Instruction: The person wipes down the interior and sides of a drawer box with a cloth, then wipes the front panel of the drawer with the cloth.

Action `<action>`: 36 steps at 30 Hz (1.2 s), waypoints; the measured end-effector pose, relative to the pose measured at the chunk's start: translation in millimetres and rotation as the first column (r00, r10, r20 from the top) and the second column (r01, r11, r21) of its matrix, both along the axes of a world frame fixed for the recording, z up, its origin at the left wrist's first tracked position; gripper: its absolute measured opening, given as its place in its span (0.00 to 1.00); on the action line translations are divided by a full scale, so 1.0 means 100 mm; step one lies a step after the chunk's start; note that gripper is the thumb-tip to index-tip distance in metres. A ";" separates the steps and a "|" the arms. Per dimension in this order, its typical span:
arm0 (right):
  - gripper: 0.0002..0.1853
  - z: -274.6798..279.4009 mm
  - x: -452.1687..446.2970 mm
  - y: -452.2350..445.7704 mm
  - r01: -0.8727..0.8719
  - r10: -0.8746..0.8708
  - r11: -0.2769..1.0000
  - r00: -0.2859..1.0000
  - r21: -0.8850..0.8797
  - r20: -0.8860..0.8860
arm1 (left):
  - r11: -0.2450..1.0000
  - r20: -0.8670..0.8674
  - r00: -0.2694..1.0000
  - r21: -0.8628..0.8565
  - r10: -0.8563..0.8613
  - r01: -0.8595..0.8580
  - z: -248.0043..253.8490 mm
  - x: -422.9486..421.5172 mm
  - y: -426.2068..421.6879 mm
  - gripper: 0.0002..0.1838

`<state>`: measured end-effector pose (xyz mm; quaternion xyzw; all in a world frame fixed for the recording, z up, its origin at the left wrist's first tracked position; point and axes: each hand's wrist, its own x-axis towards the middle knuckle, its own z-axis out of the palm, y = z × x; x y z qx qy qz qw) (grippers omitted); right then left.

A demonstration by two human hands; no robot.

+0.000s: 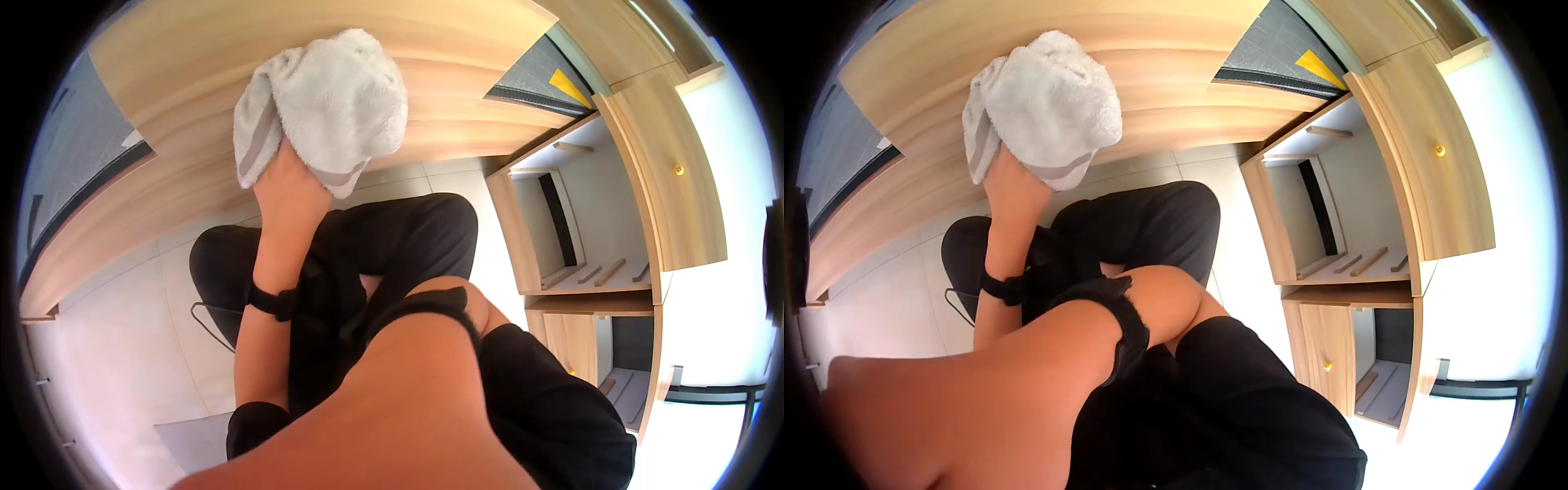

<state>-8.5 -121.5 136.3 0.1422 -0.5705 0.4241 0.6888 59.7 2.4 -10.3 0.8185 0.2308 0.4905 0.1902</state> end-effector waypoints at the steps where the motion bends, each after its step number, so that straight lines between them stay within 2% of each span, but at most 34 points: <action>1: 0.08 -0.01 -0.01 0.04 0.009 -0.009 1.000 1.000 0.000 0.009 | 1.000 0.004 1.000 0.008 0.001 -0.001 0.02 0.01 0.00 0.41; 6: 0.08 -0.05 0.03 0.22 0.078 -0.078 0.997 0.997 -0.026 0.011 | 0.995 0.056 0.998 0.096 0.026 -0.031 0.18 0.04 -0.04 0.41; 10: 0.09 -0.01 0.07 0.29 0.149 -0.149 0.989 0.988 -0.012 0.043 | 0.952 0.107 0.985 0.260 0.138 -0.162 0.43 0.16 -0.13 0.42; 13: 0.09 0.09 0.16 0.26 0.219 -0.221 0.975 0.970 0.031 0.099 | 0.931 0.116 0.979 0.308 0.167 -0.196 0.60 0.24 -0.24 0.43; 15: 0.09 0.21 0.20 0.17 0.319 -0.338 0.941 0.912 0.113 0.233 | 0.925 0.010 0.980 0.327 0.200 -0.192 0.73 0.25 -0.35 0.32; 16: 0.09 0.29 0.16 0.14 0.410 -0.472 0.882 0.778 0.233 0.416 | 0.918 -0.041 0.974 0.345 0.224 -0.197 0.82 0.23 -0.39 0.26; 17: 0.07 0.29 0.06 0.18 0.479 -0.634 0.770 0.492 0.422 0.597 | 0.906 -0.084 0.963 0.369 0.255 -0.208 0.92 0.20 -0.40 0.20; 18: 0.06 0.25 -0.03 0.20 0.461 -0.742 0.636 0.143 0.619 0.655 | 0.889 -0.123 0.947 0.398 0.297 -0.227 1.02 0.16 -0.39 0.15; 19: 0.05 0.13 0.08 0.20 0.553 -0.759 0.598 0.157 0.580 0.632 | 0.868 -0.164 0.925 0.432 0.341 -0.244 1.12 0.10 -0.34 0.11; 20: 0.04 -0.07 0.28 0.20 0.640 -0.775 0.557 0.172 0.529 0.608 | 0.847 -0.158 0.917 0.464 0.366 -0.259 1.09 0.03 -0.27 0.11; 21: 0.07 -0.19 0.51 0.17 0.685 -0.691 0.556 0.064 0.472 0.720 | 0.862 -0.183 0.926 0.459 0.330 -0.216 0.90 -0.02 -0.16 0.14; 22: 0.03 -0.29 0.71 0.20 0.649 -0.511 0.570 -0.201 0.504 0.836 | 0.876 -0.211 0.932 0.450 0.296 -0.176 0.61 -0.07 -0.03 0.19; 23: 0.04 -0.57 0.90 0.18 0.798 -0.724 0.313 -0.151 0.516 0.673 | 0.890 -0.240 0.934 0.434 0.264 -0.140 0.31 -0.14 0.12 0.24; 24: 0.08 -0.84 1.06 0.20 0.900 -0.736 0.169 -0.156 0.402 0.659 | 0.905 -0.264 0.936 0.412 0.234 -0.110 0.09 -0.20 0.26 0.29; 25: 0.09 -0.97 1.20 0.20 0.930 -0.709 0.126 -0.159 0.345 0.687 | 0.920 -0.290 0.936 0.384 0.201 -0.079 0.01 -0.28 0.35 0.35; 26: 0.10 -1.05 1.29 0.18 0.957 -0.673 0.078 -0.157 0.281 0.722 | 0.914 -0.298 0.927 0.393 0.229 -0.099 0.07 -0.33 0.35 0.35; 28: 0.10 -1.09 1.34 0.12 0.989 -0.624 0.060 -0.070 0.137 0.778 | 0.914 -0.218 0.962 0.400 0.165 -0.067 0.22 -0.33 0.26 0.31; 29: 0.10 -1.12 1.34 0.10 0.992 -0.584 0.111 0.116 -0.063 0.803 | 0.908 -0.162 0.978 0.416 0.132 -0.054 0.24 -0.35 0.27 0.30; 32: 0.10 -1.10 1.43 0.12 0.974 -0.626 0.150 0.226 -0.169 0.746 | 0.939 -0.201 0.976 0.344 0.084 -0.010 0.37 -0.48 0.25 0.25; 34: 0.09 -1.10 1.42 0.11 0.967 -0.627 0.153 0.254 -0.203 0.737 | 0.941 -0.236 0.968 0.340 0.083 0.002 0.36 -0.57 0.27 0.25; 36: 0.09 -1.09 1.42 0.09 0.939 -0.622 0.170 0.338 -0.299 0.707 | 0.937 -0.260 0.962 0.348 0.083 0.013 0.40 -0.60 0.28 0.25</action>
